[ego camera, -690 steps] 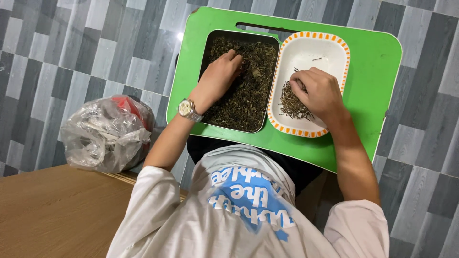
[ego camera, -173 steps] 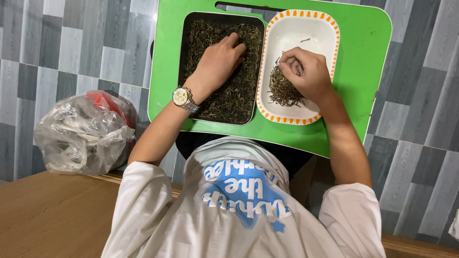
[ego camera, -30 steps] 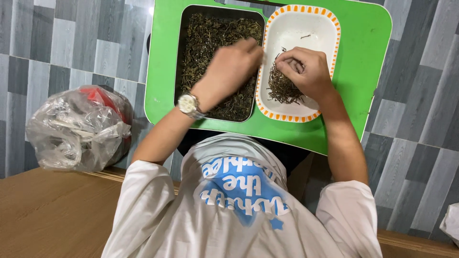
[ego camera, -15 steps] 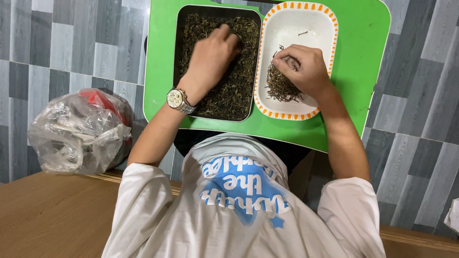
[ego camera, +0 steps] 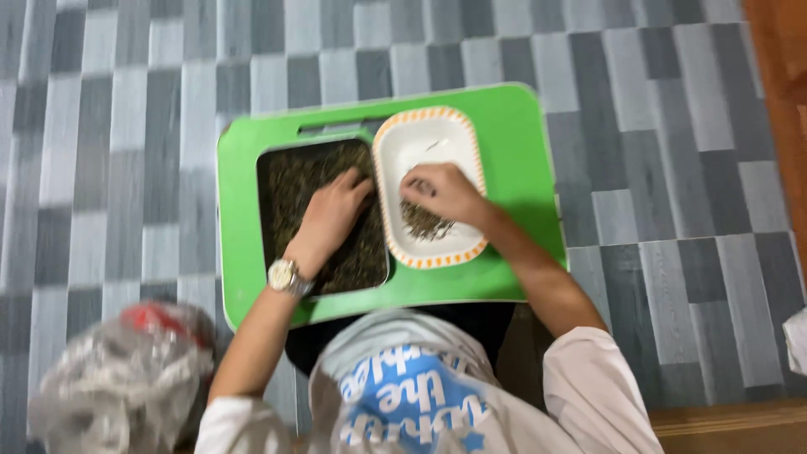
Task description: Sorting through dried tea leaves to remove stems and debris by hand
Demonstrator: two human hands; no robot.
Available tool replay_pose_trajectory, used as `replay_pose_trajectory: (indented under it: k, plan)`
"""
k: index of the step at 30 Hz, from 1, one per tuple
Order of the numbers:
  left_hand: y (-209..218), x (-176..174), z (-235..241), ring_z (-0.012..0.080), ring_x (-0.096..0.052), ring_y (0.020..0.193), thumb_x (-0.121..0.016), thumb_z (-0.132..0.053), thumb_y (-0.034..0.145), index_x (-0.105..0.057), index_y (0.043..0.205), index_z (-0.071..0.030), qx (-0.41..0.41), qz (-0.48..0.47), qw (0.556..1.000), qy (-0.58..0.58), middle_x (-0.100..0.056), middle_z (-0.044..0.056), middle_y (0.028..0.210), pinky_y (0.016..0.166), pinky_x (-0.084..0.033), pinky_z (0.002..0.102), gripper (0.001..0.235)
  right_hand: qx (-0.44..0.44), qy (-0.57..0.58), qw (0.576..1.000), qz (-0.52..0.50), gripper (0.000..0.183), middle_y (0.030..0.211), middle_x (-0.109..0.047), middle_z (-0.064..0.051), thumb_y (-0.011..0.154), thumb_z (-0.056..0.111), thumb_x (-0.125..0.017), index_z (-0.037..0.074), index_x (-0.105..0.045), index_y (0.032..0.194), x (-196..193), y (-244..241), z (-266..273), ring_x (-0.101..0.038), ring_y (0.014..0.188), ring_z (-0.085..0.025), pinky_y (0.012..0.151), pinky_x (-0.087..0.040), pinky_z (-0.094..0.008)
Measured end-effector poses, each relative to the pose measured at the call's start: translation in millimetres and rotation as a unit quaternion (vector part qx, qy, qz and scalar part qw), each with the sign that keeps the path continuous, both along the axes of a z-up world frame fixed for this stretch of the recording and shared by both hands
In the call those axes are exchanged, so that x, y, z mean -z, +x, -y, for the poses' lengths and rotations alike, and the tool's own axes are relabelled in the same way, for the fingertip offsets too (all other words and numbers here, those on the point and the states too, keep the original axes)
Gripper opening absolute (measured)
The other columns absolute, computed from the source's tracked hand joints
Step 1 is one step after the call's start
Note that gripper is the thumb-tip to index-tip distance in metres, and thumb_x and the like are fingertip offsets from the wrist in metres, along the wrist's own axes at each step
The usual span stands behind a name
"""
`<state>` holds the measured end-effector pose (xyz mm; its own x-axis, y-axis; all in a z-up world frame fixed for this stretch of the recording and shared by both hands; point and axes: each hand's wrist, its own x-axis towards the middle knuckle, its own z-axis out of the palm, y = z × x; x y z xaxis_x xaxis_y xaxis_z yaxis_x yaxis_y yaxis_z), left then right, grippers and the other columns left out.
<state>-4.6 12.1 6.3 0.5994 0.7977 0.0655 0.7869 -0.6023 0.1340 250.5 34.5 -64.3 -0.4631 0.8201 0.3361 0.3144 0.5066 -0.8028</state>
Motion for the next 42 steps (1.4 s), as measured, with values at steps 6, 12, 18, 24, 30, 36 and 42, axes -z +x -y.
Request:
replay_pose_trajectory:
  k: [6, 12, 18, 24, 30, 36, 42]
  plan:
    - [-1.1, -7.3, 0.2, 0.0259, -0.067, 0.086, -0.061, -0.012, 0.102, -0.065, 0.109, -0.008, 0.016, -0.025, 0.999, -0.033, -0.056, 0.009, 0.101, 0.063, -0.056, 0.034, 0.009, 0.000, 0.004, 1.000, 0.017, 0.008, 0.079, -0.073, -0.003, 0.095, 0.020, -0.073, 0.012, -0.074, 0.096, -15.6, 0.0, 4.4, -0.064, 0.060, -0.015, 0.062, -0.055, -0.029]
    - [0.2, 4.5, -1.8, 0.0290, -0.067, 0.084, -0.065, -0.018, 0.100, -0.065, 0.101, -0.006, -0.013, -0.006, 0.999, -0.045, -0.056, 0.006, 0.094, 0.061, -0.056, 0.039, 0.012, -0.005, 0.006, 1.000, 0.018, 0.011, 0.079, -0.072, -0.004, 0.095, 0.024, -0.072, 0.013, -0.073, 0.099, 11.8, -1.5, -4.2, -0.065, 0.060, -0.018, 0.062, -0.056, -0.033]
    - [5.3, 3.3, -4.3, 0.0279, -0.069, 0.088, -0.064, -0.019, 0.098, -0.065, 0.099, -0.009, -0.039, -0.022, 0.996, -0.074, -0.058, 0.005, 0.093, 0.061, -0.057, 0.039, 0.011, -0.013, -0.027, 0.999, 0.043, 0.011, 0.072, -0.065, -0.001, 0.097, 0.021, -0.069, 0.011, -0.072, 0.096, -36.3, 2.2, 7.7, -0.059, 0.058, -0.012, 0.060, -0.054, -0.029]
    - [6.9, 1.9, 1.2, 0.0274, -0.070, 0.085, -0.061, -0.019, 0.100, -0.065, 0.096, -0.008, -0.053, -0.018, 0.997, -0.061, -0.058, 0.005, 0.091, 0.059, -0.057, 0.037, 0.012, -0.021, -0.049, 0.997, 0.053, 0.010, 0.072, -0.063, 0.001, 0.098, 0.017, -0.067, 0.010, -0.073, 0.096, -48.8, 4.1, 9.6, -0.057, 0.059, -0.011, 0.060, -0.053, -0.027]
    - [7.7, 1.5, 9.5, 0.0361, -0.072, 0.080, -0.053, -0.015, 0.102, -0.056, 0.106, -0.008, -0.085, 0.022, 0.992, -0.091, -0.060, 0.010, 0.088, 0.059, -0.057, 0.047, 0.009, -0.019, -0.042, 0.997, 0.057, 0.009, 0.071, -0.063, -0.001, 0.097, 0.017, -0.067, 0.008, -0.071, 0.095, -50.3, 4.1, 9.9, -0.059, 0.061, -0.014, 0.059, -0.053, -0.029]
    - [12.4, -12.8, 19.3, 0.0392, -0.073, 0.079, -0.051, -0.008, 0.103, -0.051, 0.110, -0.008, -0.091, 0.040, 0.992, -0.080, -0.063, 0.014, 0.089, 0.060, -0.058, 0.049, 0.007, -0.018, -0.046, 0.997, 0.056, 0.009, 0.072, -0.064, 0.000, 0.096, 0.017, -0.068, 0.009, -0.072, 0.096, -50.3, 3.5, 10.0, -0.059, 0.061, -0.013, 0.060, -0.054, -0.029]
    - [27.4, -46.3, 28.5, 0.0341, -0.073, 0.075, -0.054, -0.007, 0.104, -0.054, 0.110, -0.010, -0.044, 0.119, 0.990, -0.062, -0.061, 0.009, 0.088, 0.060, -0.058, 0.043, 0.006, -0.018, -0.036, 0.998, 0.045, 0.012, 0.072, -0.065, -0.001, 0.096, 0.022, -0.071, 0.011, -0.072, 0.095, -45.9, 3.0, 10.6, -0.061, 0.060, -0.014, 0.060, -0.054, -0.029]
